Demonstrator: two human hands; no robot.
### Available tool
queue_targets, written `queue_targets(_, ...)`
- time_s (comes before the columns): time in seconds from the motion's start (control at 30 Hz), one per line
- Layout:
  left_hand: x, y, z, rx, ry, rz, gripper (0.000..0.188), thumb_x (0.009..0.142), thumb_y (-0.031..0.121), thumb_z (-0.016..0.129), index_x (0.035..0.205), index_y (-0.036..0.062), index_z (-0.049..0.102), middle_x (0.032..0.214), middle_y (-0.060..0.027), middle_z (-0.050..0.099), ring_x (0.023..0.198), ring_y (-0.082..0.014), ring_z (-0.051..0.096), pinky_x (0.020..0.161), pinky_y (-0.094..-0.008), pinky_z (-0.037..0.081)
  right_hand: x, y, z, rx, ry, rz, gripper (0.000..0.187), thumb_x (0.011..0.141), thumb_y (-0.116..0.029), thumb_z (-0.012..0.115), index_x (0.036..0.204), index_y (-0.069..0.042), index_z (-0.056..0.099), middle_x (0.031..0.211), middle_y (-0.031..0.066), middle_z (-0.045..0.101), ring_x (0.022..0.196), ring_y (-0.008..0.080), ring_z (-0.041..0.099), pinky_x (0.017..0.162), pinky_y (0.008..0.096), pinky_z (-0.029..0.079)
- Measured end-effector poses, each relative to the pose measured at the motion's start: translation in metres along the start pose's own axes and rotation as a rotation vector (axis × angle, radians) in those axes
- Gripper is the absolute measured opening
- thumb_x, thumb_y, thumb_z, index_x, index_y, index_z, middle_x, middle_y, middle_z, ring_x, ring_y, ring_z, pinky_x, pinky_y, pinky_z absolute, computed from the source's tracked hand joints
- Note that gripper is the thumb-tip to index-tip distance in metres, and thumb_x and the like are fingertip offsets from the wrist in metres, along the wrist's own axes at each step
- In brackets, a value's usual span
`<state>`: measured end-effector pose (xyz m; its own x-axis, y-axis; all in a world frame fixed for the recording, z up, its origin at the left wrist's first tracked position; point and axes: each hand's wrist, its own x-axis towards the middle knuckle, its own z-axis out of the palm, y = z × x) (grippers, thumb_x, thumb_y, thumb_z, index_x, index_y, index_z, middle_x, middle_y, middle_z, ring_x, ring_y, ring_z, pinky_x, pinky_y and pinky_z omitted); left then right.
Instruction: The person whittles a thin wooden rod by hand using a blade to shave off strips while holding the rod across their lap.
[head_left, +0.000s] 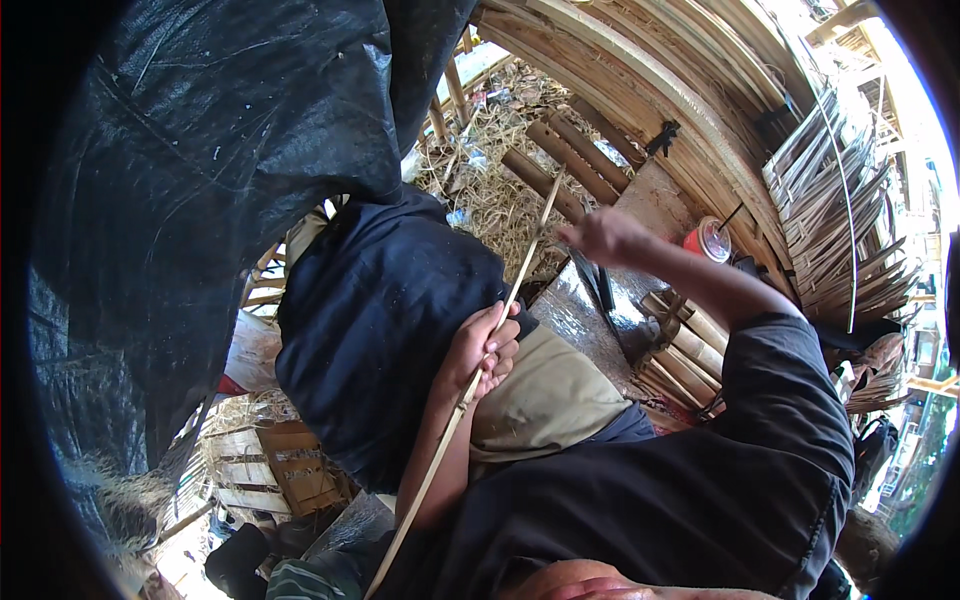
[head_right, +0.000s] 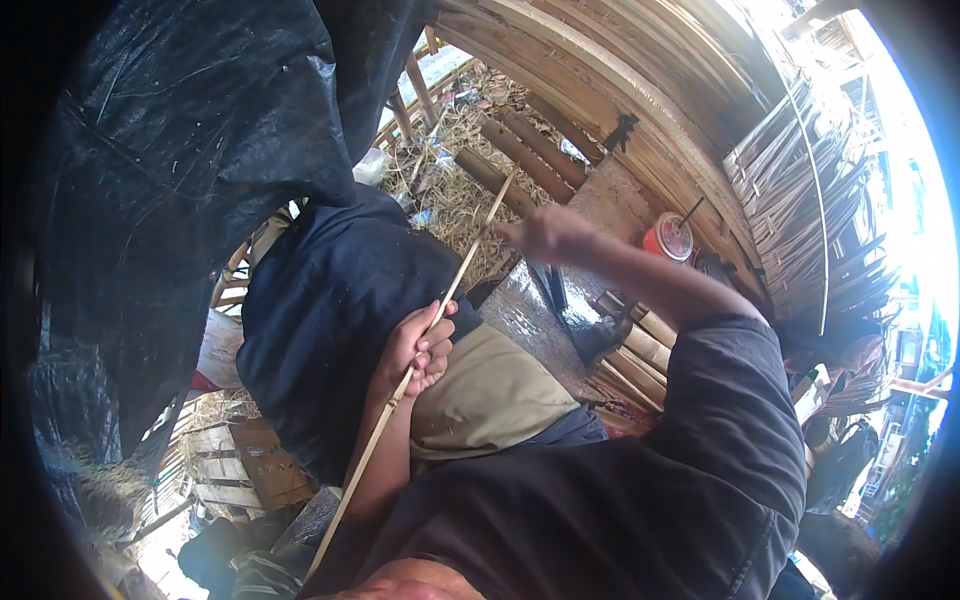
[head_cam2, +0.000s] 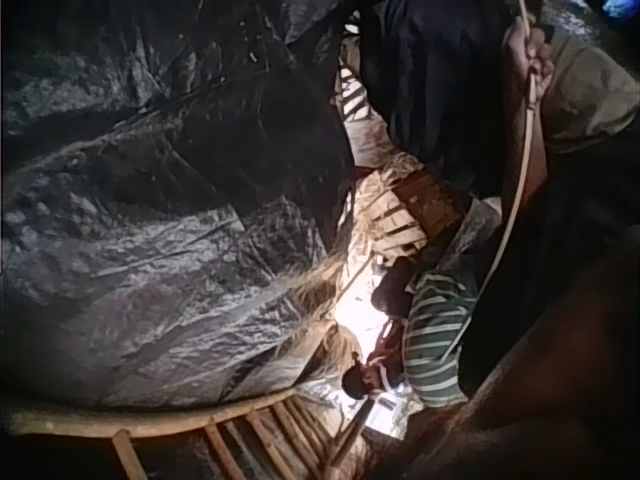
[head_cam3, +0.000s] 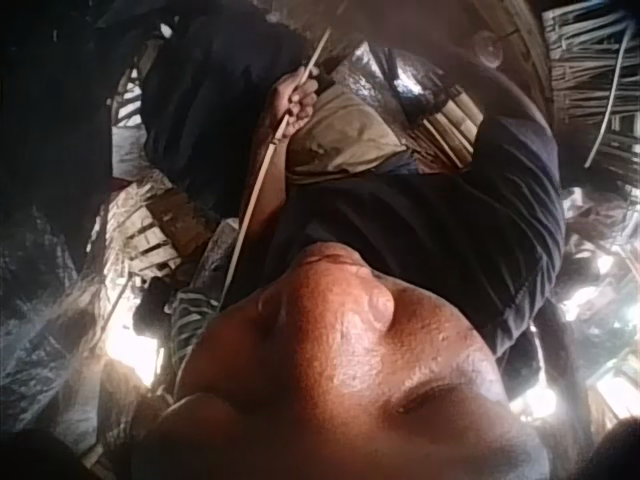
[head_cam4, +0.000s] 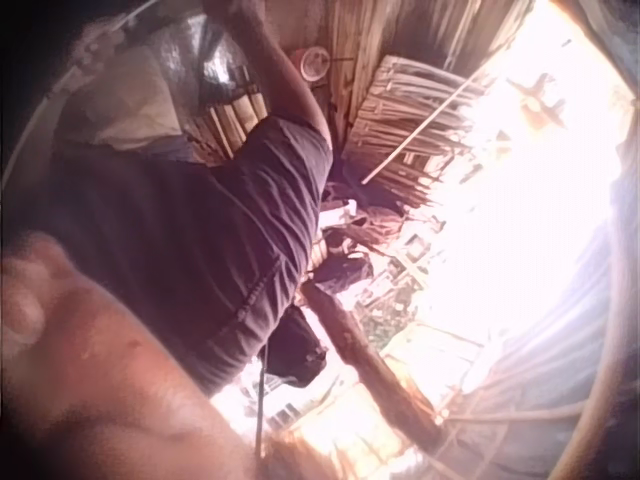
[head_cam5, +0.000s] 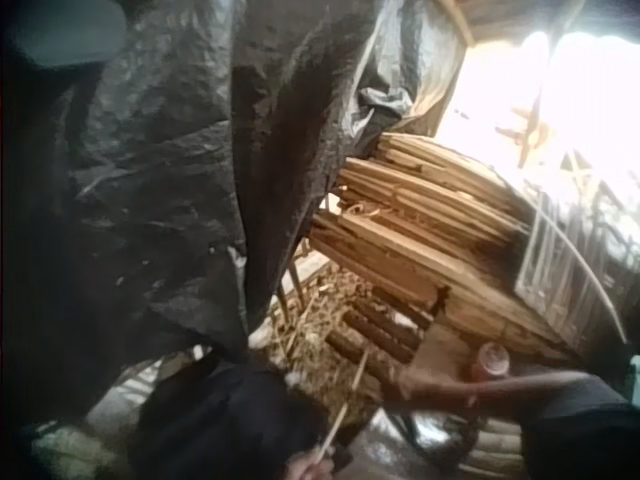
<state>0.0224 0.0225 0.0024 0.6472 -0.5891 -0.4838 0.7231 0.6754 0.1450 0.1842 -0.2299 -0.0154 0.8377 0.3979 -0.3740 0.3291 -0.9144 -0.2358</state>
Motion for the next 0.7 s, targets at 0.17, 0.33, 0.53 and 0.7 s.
queue_targets(0.17,-0.001,-0.004,-0.002,-0.004,0.04,0.003,0.021,0.107,0.03,0.042,0.104,0.0105,0.051,0.055,0.0075,0.033,0.036,-0.001,0.029,0.03,-0.018,0.025,-0.04,-0.062,0.004,0.048,-0.101,-0.232,0.063,0.096,-0.061,0.049,0.072,-0.005,0.067,0.057,0.0164,0.06,0.053,0.0351,0.061,0.059,0.0477,0.051)
queue_targets(0.33,0.005,-0.003,0.003,0.075,0.074,0.008,0.023,0.107,0.027,0.041,0.107,0.0069,0.051,0.054,0.0081,0.034,0.035,-0.0007,0.029,0.029,-0.0171,0.025,0.013,-0.005,-0.03,-0.129,-0.206,0.253,0.077,0.094,-0.072,0.039,0.086,-0.003,0.071,0.078,0.0175,0.069,0.074,0.0303,0.07,0.07,0.0443,0.056)
queue_targets(0.53,-0.005,-0.008,0.004,0.083,0.094,0.04,0.023,0.107,0.027,0.041,0.108,0.0064,0.051,0.055,0.0082,0.034,0.035,-0.0004,0.029,0.029,-0.0179,0.027,-0.036,-0.059,-0.013,0.019,-0.264,-0.088,0.081,0.092,-0.076,0.038,0.078,-0.002,0.07,0.074,0.0217,0.067,0.07,0.037,0.068,0.07,0.0482,0.055)
queue_targets(0.7,0.002,-0.006,0.001,0.089,0.065,0.028,0.022,0.107,0.026,0.041,0.108,0.0056,0.05,0.056,0.0073,0.035,0.035,-0.0005,0.031,0.028,-0.0174,0.028,-0.022,-0.038,-0.001,0.114,-0.112,-0.3,0.073,0.092,-0.068,0.046,0.067,-0.003,0.067,0.058,0.0216,0.059,0.059,0.0399,0.062,0.057,0.0487,0.05)
